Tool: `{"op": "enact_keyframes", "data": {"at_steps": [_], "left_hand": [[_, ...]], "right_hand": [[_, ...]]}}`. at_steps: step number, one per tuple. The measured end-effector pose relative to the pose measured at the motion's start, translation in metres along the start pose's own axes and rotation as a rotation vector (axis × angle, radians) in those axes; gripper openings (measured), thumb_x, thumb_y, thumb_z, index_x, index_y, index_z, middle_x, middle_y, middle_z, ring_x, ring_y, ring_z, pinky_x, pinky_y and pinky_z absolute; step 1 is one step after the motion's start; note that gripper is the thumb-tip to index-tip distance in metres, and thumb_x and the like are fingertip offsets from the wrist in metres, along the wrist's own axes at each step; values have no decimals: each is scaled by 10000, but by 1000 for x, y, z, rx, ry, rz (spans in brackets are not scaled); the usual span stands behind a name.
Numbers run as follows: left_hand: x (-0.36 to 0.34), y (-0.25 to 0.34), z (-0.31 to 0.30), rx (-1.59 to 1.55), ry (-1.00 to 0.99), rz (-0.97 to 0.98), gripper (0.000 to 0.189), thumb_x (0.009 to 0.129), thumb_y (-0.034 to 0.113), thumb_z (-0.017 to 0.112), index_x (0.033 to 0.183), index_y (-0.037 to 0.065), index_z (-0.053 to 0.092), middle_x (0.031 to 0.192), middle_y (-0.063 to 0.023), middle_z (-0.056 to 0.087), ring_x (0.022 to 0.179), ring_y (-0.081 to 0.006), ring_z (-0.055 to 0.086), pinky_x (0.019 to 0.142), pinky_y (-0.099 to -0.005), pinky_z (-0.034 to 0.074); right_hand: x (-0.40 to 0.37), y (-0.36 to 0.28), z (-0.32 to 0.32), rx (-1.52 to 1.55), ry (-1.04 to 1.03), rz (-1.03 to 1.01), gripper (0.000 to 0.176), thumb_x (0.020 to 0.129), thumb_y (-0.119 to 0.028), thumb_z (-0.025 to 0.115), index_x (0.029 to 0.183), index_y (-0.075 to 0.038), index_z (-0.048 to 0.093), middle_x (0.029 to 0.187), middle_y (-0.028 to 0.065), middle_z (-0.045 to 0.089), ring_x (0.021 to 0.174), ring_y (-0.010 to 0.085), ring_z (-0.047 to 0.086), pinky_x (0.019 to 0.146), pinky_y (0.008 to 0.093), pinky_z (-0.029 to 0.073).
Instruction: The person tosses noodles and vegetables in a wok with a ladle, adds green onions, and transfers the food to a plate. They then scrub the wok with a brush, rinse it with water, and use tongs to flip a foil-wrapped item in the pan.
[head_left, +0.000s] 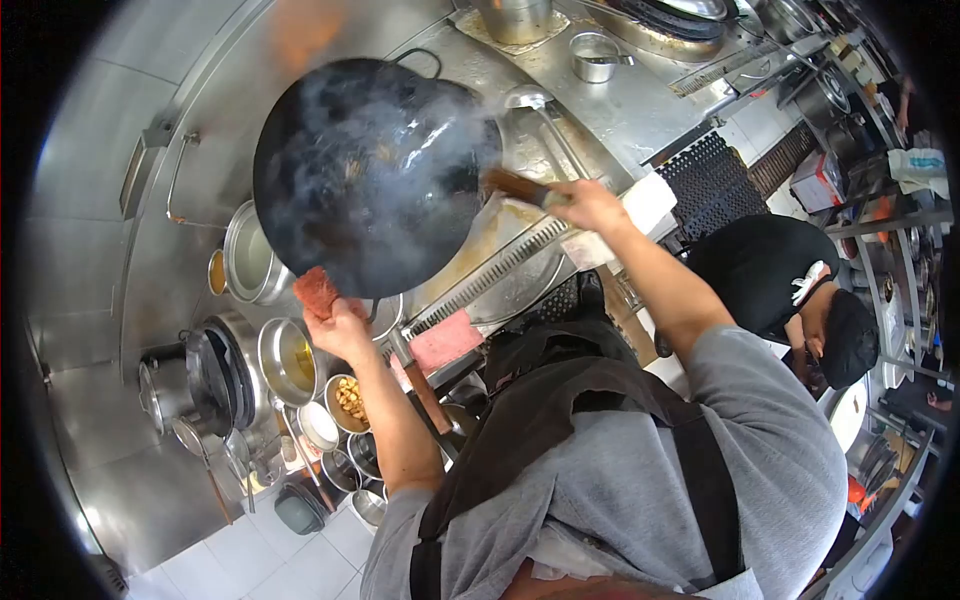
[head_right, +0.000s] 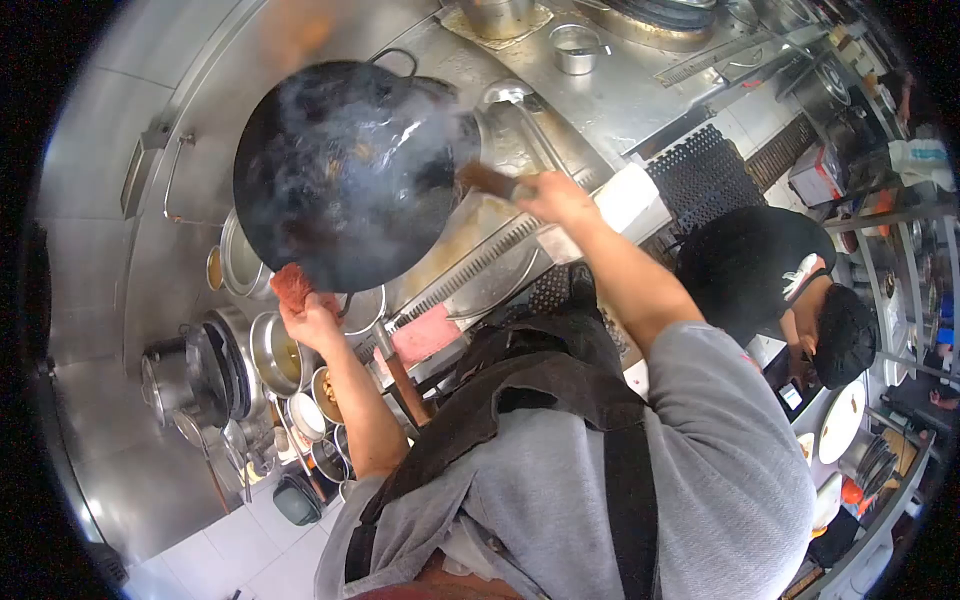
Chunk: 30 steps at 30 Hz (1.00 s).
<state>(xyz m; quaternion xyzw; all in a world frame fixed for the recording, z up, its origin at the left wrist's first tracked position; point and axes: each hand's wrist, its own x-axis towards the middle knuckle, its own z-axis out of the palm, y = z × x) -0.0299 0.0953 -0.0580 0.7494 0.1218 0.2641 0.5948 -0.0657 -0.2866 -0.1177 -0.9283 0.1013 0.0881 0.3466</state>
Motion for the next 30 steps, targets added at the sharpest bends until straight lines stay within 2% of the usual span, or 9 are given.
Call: {"op": "enact_keyframes", "data": {"at_steps": [3,7,11,15,17,19,21,25,30], "left_hand": [[7,-12,14,20,58,-59,302,665,-46,457,957,-40,530,589,-126,576,379,-175,518,293,-285,376],[-6,-27,43,-108,-19,-442,275,687,-22,444,946,16,529,683,-124,591,467,-216,592,317,-327,474],[-26,-73,86,-297,-24,-600,378,729,-20,429,1089,63,509,872,-140,590,594,-248,630,358,-351,502],[-30,-99,124,-275,-102,-655,216,790,10,462,1002,0,498,770,-186,611,534,-250,614,378,-360,518],[-37,-101,136,-257,-79,-638,166,789,17,471,950,3,509,727,-195,617,488,-239,597,374,-340,510],[-37,-104,143,-245,-2,-660,138,792,23,481,925,11,515,734,-176,618,481,-221,593,363,-309,491],[-36,-103,141,-167,-108,-627,191,783,24,482,960,-22,534,748,-138,622,576,-250,648,372,-344,522],[-36,-101,129,-177,-183,-790,198,892,176,497,915,-5,576,712,-68,636,527,-187,627,342,-283,465],[-62,-134,92,-105,-9,-468,432,931,351,483,1187,4,495,923,-100,652,805,-258,652,678,-366,519]], "right_hand": [[-15,50,-47,74,200,160,480,737,-355,651,1159,-127,625,1014,213,638,956,350,615,882,399,468],[-16,103,-42,-79,476,116,464,749,-296,659,1182,-136,606,903,235,646,889,371,624,804,433,495],[-7,143,1,-351,251,24,391,763,-249,633,1148,-199,593,925,210,607,757,385,629,689,455,518],[-20,132,-2,-364,112,-38,427,751,-196,667,1171,-181,587,1054,172,585,820,358,631,722,436,526],[-28,130,-12,-230,416,-332,273,775,-131,618,1047,-149,629,994,193,596,803,371,626,714,447,514],[-45,109,-30,-95,454,-404,215,753,-80,640,968,-74,646,952,178,606,795,352,621,703,428,505],[-65,137,-11,9,194,-201,151,753,-68,644,897,-23,639,878,163,609,788,344,608,685,413,493],[-88,136,11,39,237,-229,110,777,-85,649,842,-6,608,853,166,589,767,360,595,663,415,481],[-77,139,41,18,32,-69,552,785,-131,651,1275,-44,413,986,243,568,906,429,559,766,467,459]]}}
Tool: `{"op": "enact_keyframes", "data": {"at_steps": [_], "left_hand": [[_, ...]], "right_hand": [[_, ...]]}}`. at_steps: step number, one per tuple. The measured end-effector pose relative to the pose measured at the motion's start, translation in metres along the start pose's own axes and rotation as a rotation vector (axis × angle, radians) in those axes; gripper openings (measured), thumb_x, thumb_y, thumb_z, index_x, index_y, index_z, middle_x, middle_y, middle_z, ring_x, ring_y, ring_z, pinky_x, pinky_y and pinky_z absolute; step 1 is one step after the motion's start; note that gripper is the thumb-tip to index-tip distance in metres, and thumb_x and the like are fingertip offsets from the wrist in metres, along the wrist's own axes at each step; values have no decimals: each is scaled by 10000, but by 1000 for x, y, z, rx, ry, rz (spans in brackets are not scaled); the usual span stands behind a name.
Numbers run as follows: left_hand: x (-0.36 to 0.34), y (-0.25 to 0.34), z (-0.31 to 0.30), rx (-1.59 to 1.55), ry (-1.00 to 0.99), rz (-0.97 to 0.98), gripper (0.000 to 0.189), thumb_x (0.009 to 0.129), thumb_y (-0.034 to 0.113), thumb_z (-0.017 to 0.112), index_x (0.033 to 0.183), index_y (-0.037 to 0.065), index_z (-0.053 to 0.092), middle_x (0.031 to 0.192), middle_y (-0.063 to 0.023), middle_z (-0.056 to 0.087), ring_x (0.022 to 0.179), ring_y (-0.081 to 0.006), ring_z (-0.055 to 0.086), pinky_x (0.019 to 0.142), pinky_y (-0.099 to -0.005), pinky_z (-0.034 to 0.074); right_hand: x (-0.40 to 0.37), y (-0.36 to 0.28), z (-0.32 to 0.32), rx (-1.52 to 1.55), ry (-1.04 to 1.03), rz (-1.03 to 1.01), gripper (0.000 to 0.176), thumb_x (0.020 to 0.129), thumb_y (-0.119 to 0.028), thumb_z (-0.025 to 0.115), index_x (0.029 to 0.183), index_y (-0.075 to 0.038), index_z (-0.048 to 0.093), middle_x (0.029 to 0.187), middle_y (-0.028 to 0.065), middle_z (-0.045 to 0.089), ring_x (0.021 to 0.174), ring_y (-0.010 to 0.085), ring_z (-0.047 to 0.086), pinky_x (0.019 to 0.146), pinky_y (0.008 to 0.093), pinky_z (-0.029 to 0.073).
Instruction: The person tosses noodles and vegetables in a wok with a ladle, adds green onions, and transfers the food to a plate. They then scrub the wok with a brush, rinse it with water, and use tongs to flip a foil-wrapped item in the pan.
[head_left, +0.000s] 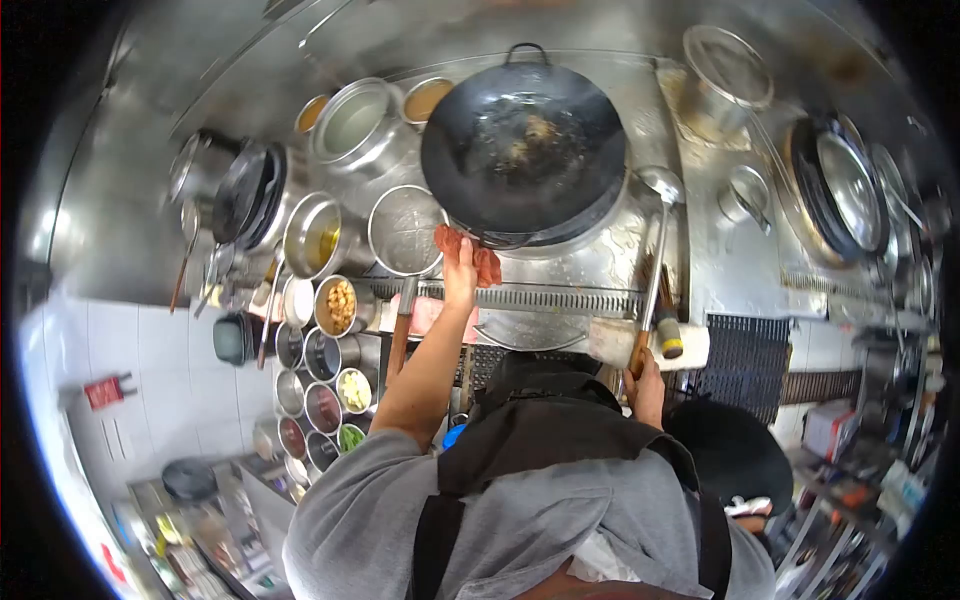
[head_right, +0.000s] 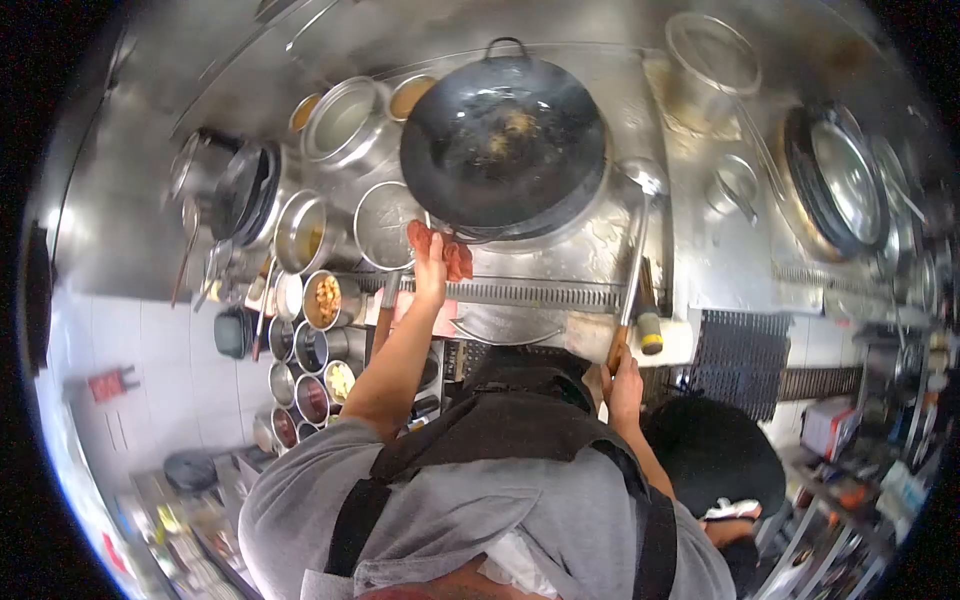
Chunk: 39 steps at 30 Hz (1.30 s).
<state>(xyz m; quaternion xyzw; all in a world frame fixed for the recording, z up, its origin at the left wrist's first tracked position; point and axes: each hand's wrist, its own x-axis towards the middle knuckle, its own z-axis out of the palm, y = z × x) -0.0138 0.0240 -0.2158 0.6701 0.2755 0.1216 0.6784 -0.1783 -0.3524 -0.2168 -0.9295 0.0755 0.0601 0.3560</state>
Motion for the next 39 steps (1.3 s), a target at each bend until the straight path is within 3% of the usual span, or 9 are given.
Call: {"op": "enact_keyframes", "data": {"at_steps": [6,8,9,10,11,21,27,33,39], "left_hand": [[-41,-40,-82,936,49,30,652,757,337,653,1283,63,382,923,-246,638,894,-413,614,793,-463,481],[-34,-92,-121,934,-112,9,682,680,324,696,1242,65,410,887,-223,649,832,-364,643,736,-454,501],[-49,-51,-112,790,-15,-90,627,650,332,713,1168,56,494,861,-195,652,799,-318,658,699,-418,515],[-35,-76,-120,817,-1,-98,553,630,365,712,1065,52,571,843,-168,655,796,-277,665,676,-382,522],[-30,-65,-121,863,-172,-249,497,636,368,682,1013,53,604,845,-169,661,799,-291,664,689,-399,520],[-50,-60,-117,1064,280,-27,709,678,438,683,1189,-6,472,1129,-190,570,1082,-372,518,939,-470,386],[-68,15,-75,621,383,212,780,753,324,661,1330,-68,311,1266,-237,474,1173,-402,436,998,-454,348],[-123,146,38,-278,-646,-116,587,851,275,634,1274,-64,409,1163,-197,567,1060,-257,561,895,-362,459],[-76,147,4,-522,-376,-111,316,793,72,592,1029,-63,430,916,-190,610,815,-268,630,771,-362,515]], "right_hand": [[20,0,8,195,66,97,727,722,-84,603,1392,-75,319,1164,310,524,1053,481,516,838,446,450],[41,22,15,475,152,204,511,730,-104,608,1226,-30,506,817,146,626,665,293,607,615,341,489],[59,25,-4,607,-96,540,208,760,-138,622,933,-31,579,618,13,515,451,119,466,407,258,386],[60,-4,-20,773,-1,431,117,794,-155,611,769,-79,526,518,-50,412,363,56,354,324,224,273],[78,16,-27,834,-85,384,65,810,-130,588,854,-93,558,528,-39,423,361,63,376,307,220,288],[95,-44,-87,738,-247,184,246,835,-165,623,998,-37,490,557,-3,434,348,73,352,326,215,295],[88,-165,-100,992,-402,107,243,751,-109,563,972,-31,498,555,29,428,359,112,368,314,241,308],[83,-232,-59,1126,-832,234,300,703,-145,563,966,-9,512,591,55,487,398,152,436,318,267,348],[95,-265,-3,961,-955,-42,226,872,-213,573,946,-1,560,617,57,561,471,129,543,407,227,406]]}}
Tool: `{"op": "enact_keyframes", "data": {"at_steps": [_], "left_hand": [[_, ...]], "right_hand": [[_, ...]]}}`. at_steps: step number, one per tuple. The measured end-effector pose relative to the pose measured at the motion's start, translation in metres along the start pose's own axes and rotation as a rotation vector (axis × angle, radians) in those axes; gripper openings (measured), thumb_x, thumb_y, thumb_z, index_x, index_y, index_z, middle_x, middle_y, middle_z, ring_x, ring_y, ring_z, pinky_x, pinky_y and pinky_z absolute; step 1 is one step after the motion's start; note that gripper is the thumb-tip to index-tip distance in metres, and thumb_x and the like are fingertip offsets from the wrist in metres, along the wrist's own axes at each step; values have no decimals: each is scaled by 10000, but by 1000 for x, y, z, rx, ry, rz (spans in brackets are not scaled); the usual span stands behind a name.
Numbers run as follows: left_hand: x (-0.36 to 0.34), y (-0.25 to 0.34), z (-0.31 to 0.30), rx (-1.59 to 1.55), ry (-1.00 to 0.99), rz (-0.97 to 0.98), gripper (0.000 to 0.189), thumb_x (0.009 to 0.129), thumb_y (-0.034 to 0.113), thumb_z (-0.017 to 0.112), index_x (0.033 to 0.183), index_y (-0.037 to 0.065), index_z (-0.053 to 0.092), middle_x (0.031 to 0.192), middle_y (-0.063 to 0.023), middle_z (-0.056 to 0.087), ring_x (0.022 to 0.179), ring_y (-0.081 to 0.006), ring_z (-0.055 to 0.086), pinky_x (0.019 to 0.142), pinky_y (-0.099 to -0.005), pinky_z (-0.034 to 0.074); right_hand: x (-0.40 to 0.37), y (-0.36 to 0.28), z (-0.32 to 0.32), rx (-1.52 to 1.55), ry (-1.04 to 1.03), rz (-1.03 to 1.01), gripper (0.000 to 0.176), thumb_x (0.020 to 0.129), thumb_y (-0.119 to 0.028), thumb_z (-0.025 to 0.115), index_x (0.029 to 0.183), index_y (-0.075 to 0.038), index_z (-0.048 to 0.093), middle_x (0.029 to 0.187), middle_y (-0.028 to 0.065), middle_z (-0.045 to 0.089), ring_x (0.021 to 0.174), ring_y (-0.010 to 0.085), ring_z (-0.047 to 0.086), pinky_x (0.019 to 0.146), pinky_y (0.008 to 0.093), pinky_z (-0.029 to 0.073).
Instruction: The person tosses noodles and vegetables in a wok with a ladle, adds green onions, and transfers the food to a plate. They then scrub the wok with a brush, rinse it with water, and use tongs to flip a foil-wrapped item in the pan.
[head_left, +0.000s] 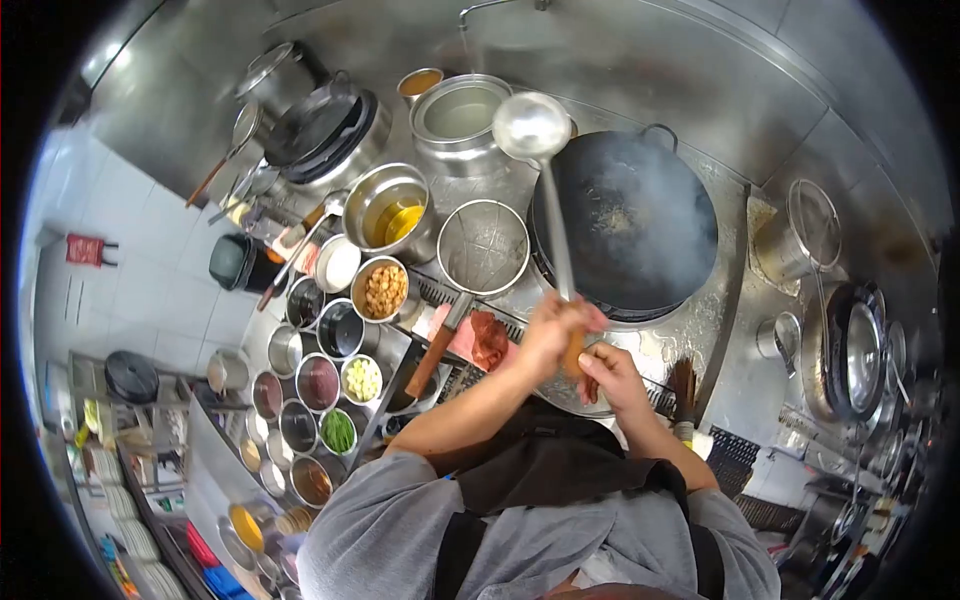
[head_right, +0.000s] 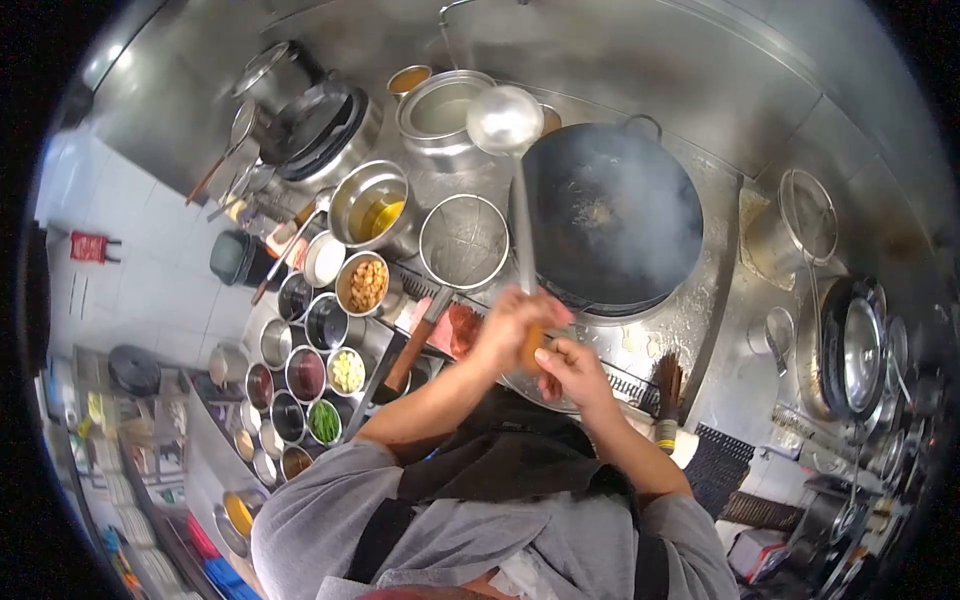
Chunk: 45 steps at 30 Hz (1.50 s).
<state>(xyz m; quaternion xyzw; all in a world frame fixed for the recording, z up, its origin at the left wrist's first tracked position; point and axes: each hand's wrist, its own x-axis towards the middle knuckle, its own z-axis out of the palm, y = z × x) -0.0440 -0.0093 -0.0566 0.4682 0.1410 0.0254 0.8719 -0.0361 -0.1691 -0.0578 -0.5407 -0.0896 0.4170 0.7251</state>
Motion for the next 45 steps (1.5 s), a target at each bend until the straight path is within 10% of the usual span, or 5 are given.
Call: {"op": "enact_keyframes", "data": {"at_steps": [5,16,20,27,45], "left_hand": [[73,79,-124,528,377,17,206,759,40,579,931,-41,501,683,-95,553,546,-181,558,450,-318,458],[236,203,-285,1871,608,-11,362,765,123,571,1077,-46,500,1039,-288,601,977,-400,607,846,-438,500],[272,194,-321,1853,514,-15,165,768,97,555,848,-40,603,863,-246,638,845,-314,659,734,-399,542],[248,214,-265,-402,247,-105,102,758,-120,498,712,-54,436,639,-89,457,524,-179,492,426,-188,469],[55,235,-114,-179,-93,-463,374,818,-2,509,1103,-188,355,710,-99,496,499,-116,499,413,-171,444]], "right_hand": [[-6,27,-26,-235,337,-81,200,879,-184,619,955,-1,599,659,50,605,507,98,556,436,215,417],[-103,119,-39,-373,1064,312,237,858,-211,633,846,25,610,590,48,579,460,106,543,391,242,396],[-122,145,-27,-507,1092,398,223,830,-183,644,836,40,633,601,57,602,463,99,555,412,240,420],[-159,169,-31,-671,1079,373,189,817,-149,653,838,38,641,624,71,621,429,120,549,385,270,421],[-248,267,-68,-549,1083,422,208,815,-164,627,798,43,630,591,84,605,429,149,580,376,282,434]]}}
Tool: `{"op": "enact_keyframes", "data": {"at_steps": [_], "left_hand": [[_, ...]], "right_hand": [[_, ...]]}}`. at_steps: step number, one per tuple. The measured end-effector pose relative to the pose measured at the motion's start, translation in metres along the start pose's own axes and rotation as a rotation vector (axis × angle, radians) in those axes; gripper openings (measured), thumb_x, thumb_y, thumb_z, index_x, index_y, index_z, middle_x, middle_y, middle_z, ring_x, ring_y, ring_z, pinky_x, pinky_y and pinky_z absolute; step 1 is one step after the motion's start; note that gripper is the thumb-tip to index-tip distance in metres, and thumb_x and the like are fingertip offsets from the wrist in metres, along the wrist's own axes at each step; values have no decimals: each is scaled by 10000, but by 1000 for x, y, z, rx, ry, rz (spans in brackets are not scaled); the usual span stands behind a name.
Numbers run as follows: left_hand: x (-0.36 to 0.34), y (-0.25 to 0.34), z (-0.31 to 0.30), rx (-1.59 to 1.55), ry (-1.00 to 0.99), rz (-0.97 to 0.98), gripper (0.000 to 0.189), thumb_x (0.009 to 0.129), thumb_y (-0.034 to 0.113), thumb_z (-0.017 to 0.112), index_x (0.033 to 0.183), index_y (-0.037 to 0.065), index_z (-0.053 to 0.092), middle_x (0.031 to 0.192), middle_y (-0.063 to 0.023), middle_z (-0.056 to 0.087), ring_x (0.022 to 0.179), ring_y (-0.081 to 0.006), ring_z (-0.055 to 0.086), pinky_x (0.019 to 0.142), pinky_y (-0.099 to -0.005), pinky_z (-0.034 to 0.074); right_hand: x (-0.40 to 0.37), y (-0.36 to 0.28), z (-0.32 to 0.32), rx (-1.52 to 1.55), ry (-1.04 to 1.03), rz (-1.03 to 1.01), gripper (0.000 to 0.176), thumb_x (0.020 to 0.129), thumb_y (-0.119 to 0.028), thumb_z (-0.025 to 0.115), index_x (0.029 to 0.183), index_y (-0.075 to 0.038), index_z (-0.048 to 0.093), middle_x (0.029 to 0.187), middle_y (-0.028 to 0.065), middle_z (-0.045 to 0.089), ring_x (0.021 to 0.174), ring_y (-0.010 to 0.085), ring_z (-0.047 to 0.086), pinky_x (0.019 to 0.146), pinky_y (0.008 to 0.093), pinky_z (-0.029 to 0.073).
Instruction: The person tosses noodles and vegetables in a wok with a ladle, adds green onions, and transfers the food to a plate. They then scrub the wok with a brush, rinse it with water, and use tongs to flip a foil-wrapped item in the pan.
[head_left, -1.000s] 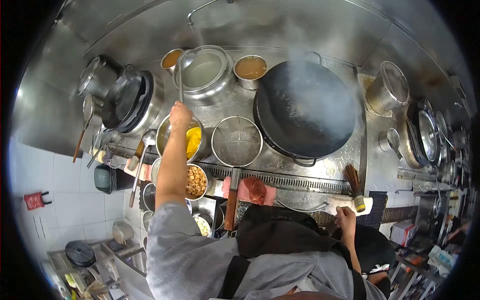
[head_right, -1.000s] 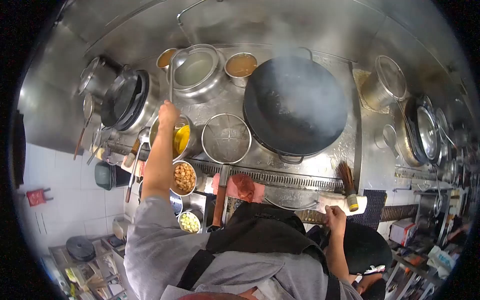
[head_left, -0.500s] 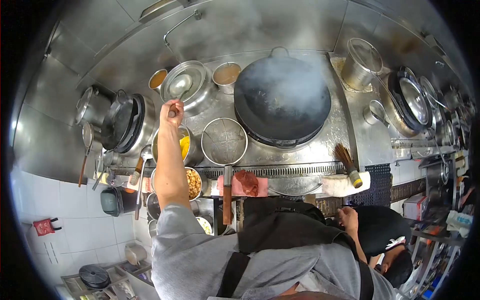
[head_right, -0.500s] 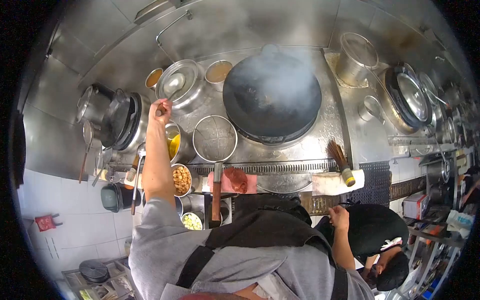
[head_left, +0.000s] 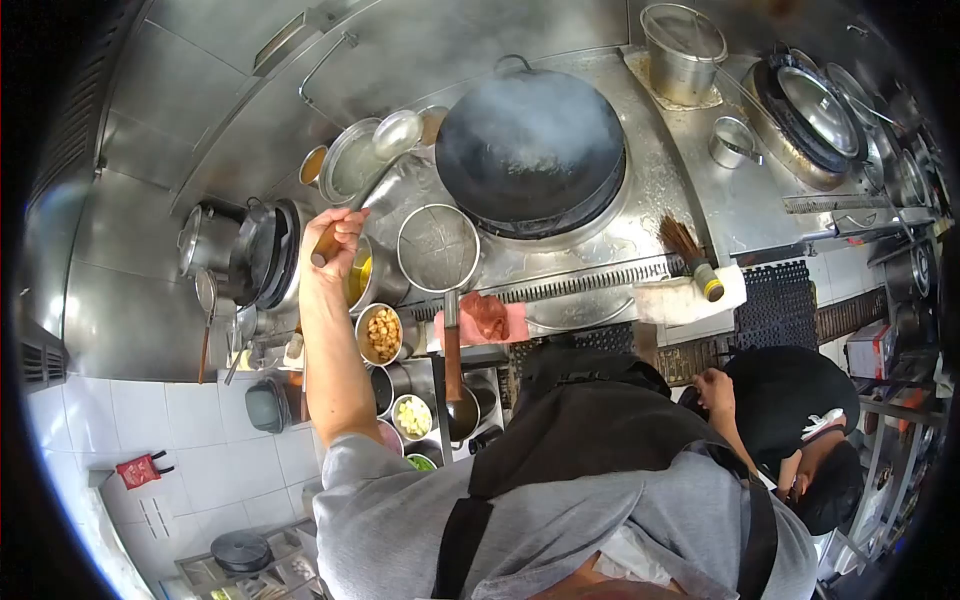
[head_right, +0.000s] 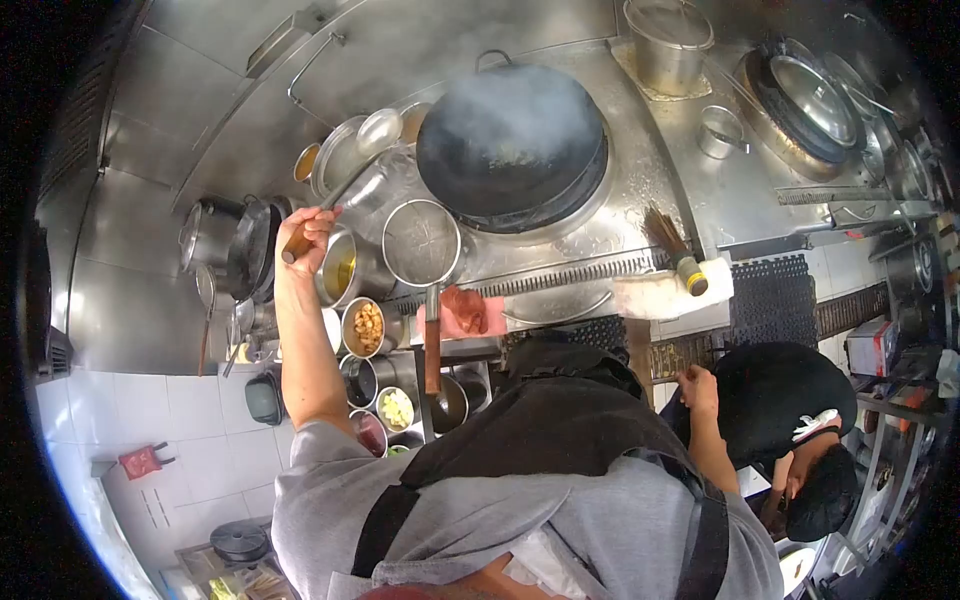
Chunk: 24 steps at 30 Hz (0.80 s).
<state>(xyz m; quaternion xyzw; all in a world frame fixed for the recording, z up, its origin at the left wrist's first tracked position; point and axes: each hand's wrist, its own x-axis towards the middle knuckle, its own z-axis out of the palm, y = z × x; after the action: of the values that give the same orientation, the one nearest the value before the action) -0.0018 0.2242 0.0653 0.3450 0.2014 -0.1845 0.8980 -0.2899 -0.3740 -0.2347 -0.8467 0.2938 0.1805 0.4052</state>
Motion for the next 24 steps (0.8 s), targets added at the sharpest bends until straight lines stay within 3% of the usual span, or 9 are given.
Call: {"op": "enact_keyframes", "data": {"at_steps": [5,9,11,15,17,19,20,22,24], "left_hand": [[-5,-27,9,9,-54,-106,339,813,3,511,1079,-167,386,715,-84,500,490,-104,481,392,-170,419],[-1,-36,18,350,89,-71,278,769,44,556,993,-104,484,683,-81,510,481,-104,477,381,-189,375],[0,-42,19,856,306,125,184,729,40,578,886,-49,542,651,-87,529,476,-134,482,377,-245,368],[24,-26,-10,1195,379,302,38,682,1,567,707,-19,547,565,-84,538,417,-170,508,371,-290,390],[51,-4,-37,1326,463,325,83,666,14,580,738,-25,564,553,-93,549,416,-180,527,380,-308,413],[86,24,-82,1786,687,545,177,647,74,624,775,-48,611,631,-145,619,485,-228,598,481,-341,489],[92,32,-83,1782,700,543,177,647,74,624,775,-48,611,631,-145,619,485,-228,598,481,-341,489],[105,45,-81,2021,910,333,381,636,200,622,901,-72,651,879,-252,656,913,-344,646,819,-372,499],[116,59,-87,1987,916,197,374,636,195,619,899,-67,654,894,-252,654,927,-342,643,834,-371,493]], "right_hand": [[-2,-1,-16,-12,18,50,241,803,-192,652,801,48,623,623,131,624,449,187,592,452,319,462],[7,10,-10,-23,32,65,259,817,-201,634,801,57,613,620,133,624,455,192,600,446,320,470],[5,12,-7,16,64,104,265,819,-206,625,796,58,611,608,133,619,455,192,601,435,317,469],[-1,20,7,48,71,133,258,811,-202,626,779,53,604,600,133,614,443,188,596,414,319,459],[-5,26,15,53,47,223,247,800,-197,632,788,49,614,585,127,607,433,180,591,394,313,451],[-10,30,26,74,62,250,238,795,-197,637,803,41,627,573,117,603,426,175,589,373,304,443],[-17,20,25,41,83,256,219,792,-181,651,781,36,626,574,99,599,440,162,582,393,301,438],[-24,5,24,10,107,254,202,789,-165,666,760,31,626,576,81,595,455,150,576,412,298,434],[-29,-5,27,5,113,294,209,788,-170,672,762,33,631,580,86,604,479,162,592,436,313,436]]}}
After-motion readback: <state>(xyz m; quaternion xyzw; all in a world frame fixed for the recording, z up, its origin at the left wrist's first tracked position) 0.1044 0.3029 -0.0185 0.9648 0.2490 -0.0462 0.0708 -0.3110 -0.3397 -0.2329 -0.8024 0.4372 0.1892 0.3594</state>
